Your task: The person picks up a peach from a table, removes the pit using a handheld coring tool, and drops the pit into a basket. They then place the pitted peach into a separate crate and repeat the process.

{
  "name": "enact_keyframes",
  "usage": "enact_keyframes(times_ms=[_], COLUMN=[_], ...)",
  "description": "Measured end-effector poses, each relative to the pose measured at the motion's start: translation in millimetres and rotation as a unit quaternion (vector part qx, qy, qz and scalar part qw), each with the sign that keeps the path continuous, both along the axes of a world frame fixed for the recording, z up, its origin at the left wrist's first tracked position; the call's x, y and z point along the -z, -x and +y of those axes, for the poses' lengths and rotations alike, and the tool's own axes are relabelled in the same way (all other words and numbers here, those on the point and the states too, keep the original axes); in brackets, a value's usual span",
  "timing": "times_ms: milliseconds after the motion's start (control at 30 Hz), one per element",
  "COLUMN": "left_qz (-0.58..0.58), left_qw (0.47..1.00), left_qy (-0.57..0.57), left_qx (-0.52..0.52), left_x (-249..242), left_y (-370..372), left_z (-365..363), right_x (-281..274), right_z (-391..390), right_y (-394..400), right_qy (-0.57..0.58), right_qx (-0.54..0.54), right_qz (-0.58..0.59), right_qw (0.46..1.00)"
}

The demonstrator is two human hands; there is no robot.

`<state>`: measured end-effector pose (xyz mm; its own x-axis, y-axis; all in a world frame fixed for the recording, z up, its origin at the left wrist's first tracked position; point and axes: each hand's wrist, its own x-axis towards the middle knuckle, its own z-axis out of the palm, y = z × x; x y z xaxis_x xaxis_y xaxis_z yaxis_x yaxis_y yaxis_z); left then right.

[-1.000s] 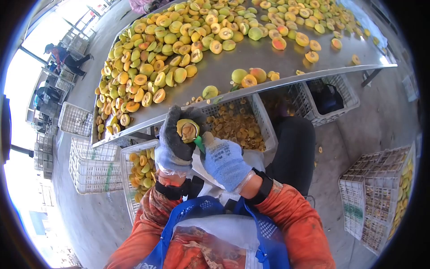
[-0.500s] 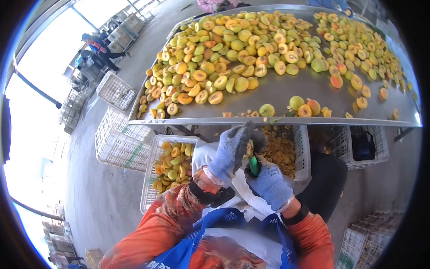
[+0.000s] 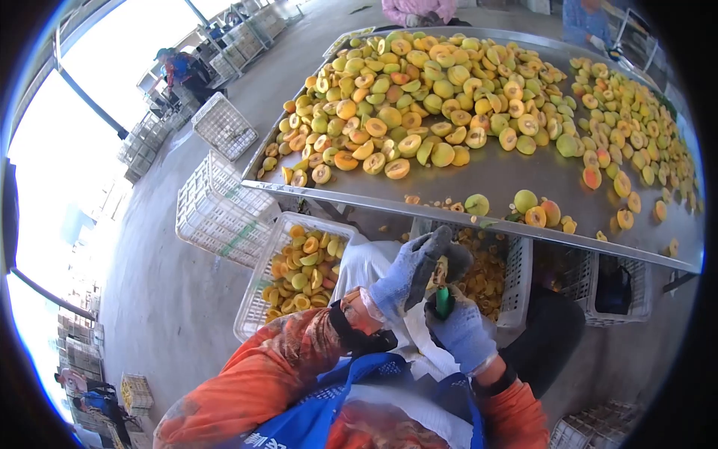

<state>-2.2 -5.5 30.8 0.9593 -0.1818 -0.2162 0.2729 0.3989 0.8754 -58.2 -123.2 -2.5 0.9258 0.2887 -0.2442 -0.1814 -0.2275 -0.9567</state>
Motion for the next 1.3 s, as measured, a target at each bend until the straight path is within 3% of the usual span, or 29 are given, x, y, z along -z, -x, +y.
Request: enact_keyframes(times_ms=[33,100,133,200,233,300,400,433,567,667,767,800,833,867,933,1033,1100,1133,1200,1233,1300], left_qz=[-0.001,-0.004,-0.003,-0.017,-0.015,-0.007,0.006,0.008,-0.089,-0.099,-0.080,-0.105,-0.130,-0.082,-0.043,-0.070,-0.032,-0.009,0.002,0.006,0.017], left_qw=[1.000,0.999,0.999,0.999,0.997,0.988,0.991,0.995,0.985,0.988,0.995,0.993,0.990,0.996,0.999,0.997,0.997,0.996,0.997,0.995,0.992], left_qy=[0.011,0.026,0.026,-0.046,-0.063,-0.105,-0.077,-0.048,-0.122,-0.067,-0.006,-0.028,-0.049,-0.005,0.022,-0.017,-0.013,-0.011,0.018,0.016,0.018], left_qx=[-0.005,-0.020,-0.037,-0.016,0.032,0.114,0.106,0.092,0.078,0.101,0.053,0.042,0.032,0.024,0.017,0.023,0.067,0.092,0.078,0.093,0.120], left_x=[1.6,-8.7,-19.4,-29.2,-27.2,-18.6,-24.2,-27.7,-21.2,-14.4,-24.9,-17.7,-8.3,-5.0,-10.1,-21.0,-27.2,-26.8,-21.0,-24.0,-27.6], left_y=[0.4,0.1,1.4,3.1,-0.3,-5.4,-3.3,-1.7,6.1,1.4,6.5,9.2,12.8,13.7,16.9,18.8,14.5,12.8,12.5,12.3,10.4], left_z=[-1.6,-13.2,-15.7,-15.5,-13.8,-7.7,-10.4,-12.3,-9.3,-4.5,-17.4,-18.3,-18.7,-19.4,-20.2,-16.7,-9.2,-6.3,-6.6,-4.3,0.7], right_x=[9.7,-3.9,-46.6,-41.5,-25.0,0.4,-7.6,-21.8,-26.2,-50.0,-28.2,-12.4,-4.2,-1.6,-18.8,-27.2,-12.8,-8.9,-23.8,-5.6,-25.3], right_z=[4.6,-14.6,-9.4,-12.6,-17.7,-19.3,-22.0,-20.3,-17.2,-20.2,-12.3,-13.8,-14.1,-17.4,-12.8,-8.8,-8.9,-10.4,-14.5,-10.4,-16.8], right_y=[-2.7,-1.5,1.1,5.7,5.9,7.5,6.5,7.6,14.9,16.5,13.0,11.1,8.6,7.1,10.5,16.9,18.9,12.6,11.7,13.5,15.6], right_qy=[0.025,0.012,-0.043,-0.081,0.005,0.177,0.090,-0.007,-0.176,-0.209,-0.048,0.043,0.148,0.229,0.111,0.052,0.124,0.226,0.236,0.221,0.023], right_qx=[0.010,0.012,0.000,-0.014,-0.002,0.004,-0.022,-0.027,-0.034,-0.036,-0.005,-0.005,0.013,0.008,-0.043,-0.025,-0.025,-0.067,-0.077,-0.033,-0.079], right_qz=[-0.066,0.019,0.167,0.129,0.007,-0.224,-0.090,0.020,0.168,0.178,0.093,-0.026,-0.138,-0.133,-0.037,-0.032,-0.150,-0.195,-0.114,-0.247,-0.015], right_qw=[0.997,1.000,0.985,0.988,1.000,0.958,0.992,0.999,0.969,0.961,0.995,0.999,0.979,0.964,0.992,0.998,0.981,0.952,0.962,0.943,0.996])
